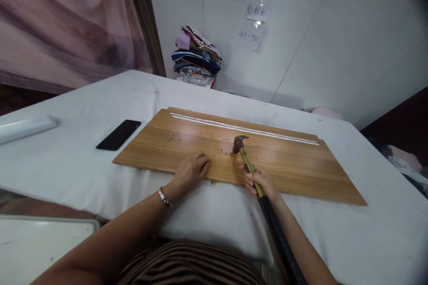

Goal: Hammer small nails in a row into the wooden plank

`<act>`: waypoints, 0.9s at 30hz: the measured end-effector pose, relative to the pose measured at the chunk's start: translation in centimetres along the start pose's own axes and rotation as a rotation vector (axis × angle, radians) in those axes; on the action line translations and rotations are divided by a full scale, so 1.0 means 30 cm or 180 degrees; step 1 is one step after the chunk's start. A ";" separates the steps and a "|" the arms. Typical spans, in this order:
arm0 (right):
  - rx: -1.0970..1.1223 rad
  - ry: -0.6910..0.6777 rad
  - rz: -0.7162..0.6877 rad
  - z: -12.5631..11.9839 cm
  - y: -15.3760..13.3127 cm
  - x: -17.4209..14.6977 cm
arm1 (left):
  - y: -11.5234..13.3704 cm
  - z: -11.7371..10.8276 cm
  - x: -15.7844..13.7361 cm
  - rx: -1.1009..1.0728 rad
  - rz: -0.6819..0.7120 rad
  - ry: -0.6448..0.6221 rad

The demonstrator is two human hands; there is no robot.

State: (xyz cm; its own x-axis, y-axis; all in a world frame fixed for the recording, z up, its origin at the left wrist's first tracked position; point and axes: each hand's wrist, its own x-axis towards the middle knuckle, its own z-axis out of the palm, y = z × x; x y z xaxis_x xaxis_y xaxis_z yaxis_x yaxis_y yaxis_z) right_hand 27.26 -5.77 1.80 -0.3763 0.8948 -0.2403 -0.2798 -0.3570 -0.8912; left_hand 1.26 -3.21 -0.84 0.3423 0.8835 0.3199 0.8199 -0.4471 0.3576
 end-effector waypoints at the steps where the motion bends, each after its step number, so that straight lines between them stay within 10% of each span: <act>1: -0.0007 0.0000 0.0002 0.001 -0.002 -0.001 | 0.001 0.000 0.000 0.0005 -0.0003 0.0007; 27: 0.0031 -0.0001 -0.0015 -0.003 0.006 0.000 | 0.005 -0.004 0.000 -0.0054 -0.0030 0.0063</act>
State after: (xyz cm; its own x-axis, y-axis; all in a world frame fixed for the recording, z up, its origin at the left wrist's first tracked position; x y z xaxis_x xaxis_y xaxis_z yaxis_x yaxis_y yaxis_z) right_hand 27.29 -5.81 1.61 -0.3753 0.8964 -0.2358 -0.2903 -0.3553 -0.8885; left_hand 1.33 -3.30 -0.70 0.3253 0.8848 0.3337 0.8151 -0.4413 0.3754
